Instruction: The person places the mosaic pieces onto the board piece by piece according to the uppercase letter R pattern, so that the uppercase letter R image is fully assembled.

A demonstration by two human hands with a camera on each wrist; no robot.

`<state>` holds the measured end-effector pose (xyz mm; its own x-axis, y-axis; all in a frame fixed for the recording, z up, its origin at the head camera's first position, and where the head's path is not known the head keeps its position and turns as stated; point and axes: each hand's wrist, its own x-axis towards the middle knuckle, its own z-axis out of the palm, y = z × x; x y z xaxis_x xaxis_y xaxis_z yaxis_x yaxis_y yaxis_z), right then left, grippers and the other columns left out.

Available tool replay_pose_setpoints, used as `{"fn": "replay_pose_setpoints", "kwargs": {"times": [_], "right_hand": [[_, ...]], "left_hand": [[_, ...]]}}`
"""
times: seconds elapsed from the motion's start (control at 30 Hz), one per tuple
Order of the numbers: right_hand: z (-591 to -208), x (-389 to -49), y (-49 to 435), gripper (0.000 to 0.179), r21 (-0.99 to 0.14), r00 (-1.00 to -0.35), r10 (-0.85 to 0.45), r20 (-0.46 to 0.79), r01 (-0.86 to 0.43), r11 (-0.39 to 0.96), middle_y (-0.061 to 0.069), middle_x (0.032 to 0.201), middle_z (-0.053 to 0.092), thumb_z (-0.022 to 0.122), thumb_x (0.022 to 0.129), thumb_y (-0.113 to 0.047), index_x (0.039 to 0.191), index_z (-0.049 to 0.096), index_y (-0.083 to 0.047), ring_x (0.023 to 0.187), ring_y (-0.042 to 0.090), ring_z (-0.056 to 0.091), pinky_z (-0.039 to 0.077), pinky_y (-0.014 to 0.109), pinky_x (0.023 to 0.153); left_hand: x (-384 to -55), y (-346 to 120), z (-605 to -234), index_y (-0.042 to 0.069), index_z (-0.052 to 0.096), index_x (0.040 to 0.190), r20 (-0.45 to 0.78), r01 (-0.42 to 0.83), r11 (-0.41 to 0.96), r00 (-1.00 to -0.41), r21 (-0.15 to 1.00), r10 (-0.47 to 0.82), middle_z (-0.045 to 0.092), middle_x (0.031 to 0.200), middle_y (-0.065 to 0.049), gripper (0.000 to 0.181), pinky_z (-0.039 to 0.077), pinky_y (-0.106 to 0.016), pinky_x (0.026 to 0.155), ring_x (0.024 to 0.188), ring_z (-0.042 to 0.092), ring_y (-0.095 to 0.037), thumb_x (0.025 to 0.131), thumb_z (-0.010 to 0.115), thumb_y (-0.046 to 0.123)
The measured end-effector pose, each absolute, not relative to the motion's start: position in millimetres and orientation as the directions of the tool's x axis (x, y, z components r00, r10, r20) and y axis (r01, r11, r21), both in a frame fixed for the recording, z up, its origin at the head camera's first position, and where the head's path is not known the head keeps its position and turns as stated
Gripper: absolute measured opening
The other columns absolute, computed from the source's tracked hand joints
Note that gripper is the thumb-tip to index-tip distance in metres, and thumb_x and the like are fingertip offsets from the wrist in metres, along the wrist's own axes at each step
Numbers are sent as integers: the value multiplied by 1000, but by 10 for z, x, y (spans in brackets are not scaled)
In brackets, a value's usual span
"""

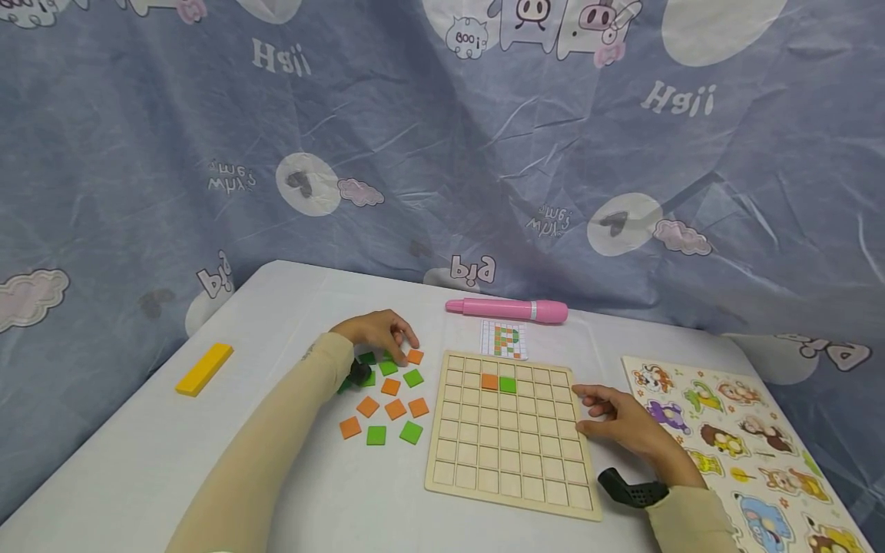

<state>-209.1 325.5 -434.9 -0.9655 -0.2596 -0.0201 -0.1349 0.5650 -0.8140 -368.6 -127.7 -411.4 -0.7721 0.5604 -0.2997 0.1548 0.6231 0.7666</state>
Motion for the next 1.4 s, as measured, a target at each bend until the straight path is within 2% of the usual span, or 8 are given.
{"fn": "replay_pose_setpoints", "kwargs": {"times": [0.2,0.4,0.6,0.8,0.97,1.1,1.27,1.4], "right_hand": [[-4336,-2086,3250,62,-811,-966,-256,-26,-129,571,18,120,61,82,91,0,145,55,16,96,17,53,48,27,79],[-4328,-2093,3247,62,-804,-968,-250,-28,-126,581,18,120,62,82,91,0,145,55,16,97,18,53,48,27,80],[-4330,-2095,3253,63,-801,-968,-248,-33,-123,586,18,120,62,82,91,-1,145,55,15,98,18,53,48,27,80],[-4335,-2093,3248,62,-805,-968,-249,-33,-122,581,17,119,62,83,90,-1,144,56,15,97,17,53,48,27,79],[-4329,-2094,3241,62,-804,-970,-238,-40,-110,584,17,118,62,83,90,-1,144,56,15,97,17,53,47,27,79],[-4331,-2089,3239,62,-804,-971,-235,-38,-110,584,17,118,62,83,90,-1,144,57,15,97,18,53,47,26,78],[-4335,-2088,3236,62,-805,-970,-241,-28,-121,581,16,117,62,83,89,0,143,57,15,96,17,53,47,26,78],[-4333,-2089,3236,62,-802,-970,-240,-29,-121,584,16,118,62,83,89,-1,143,57,15,96,17,53,47,26,79]], "left_hand": [[-3651,-1247,-4101,5,80,111,-306,159,649,-782,744,543,49,76,3,28,43,-29,82,78,47,-13,85,88,0],[-3639,-1234,-4085,3,80,110,-304,162,652,-784,740,540,49,75,4,26,42,-29,82,78,47,-13,85,87,-1],[-3657,-1219,-4089,5,80,109,-298,180,669,-791,721,534,51,80,3,24,42,-30,83,84,50,-15,87,88,5],[-3676,-1218,-4068,10,80,108,-282,179,681,-814,711,508,60,94,2,22,44,-33,90,95,54,-16,88,89,14],[-3680,-1229,-4036,8,78,114,-253,207,677,-819,707,514,71,104,-3,25,47,-35,96,100,59,-19,90,84,13],[-3685,-1208,-4040,9,77,116,-215,235,686,-838,689,502,76,106,-6,27,51,-34,91,98,65,-19,91,84,15],[-3659,-1101,-4039,11,78,115,-167,244,692,-867,679,469,76,104,-5,27,52,-33,85,93,67,-18,90,85,17],[-3611,-970,-4010,11,78,115,-129,249,667,-877,702,463,78,100,-4,27,53,-32,86,91,68,-17,89,86,16]]}}
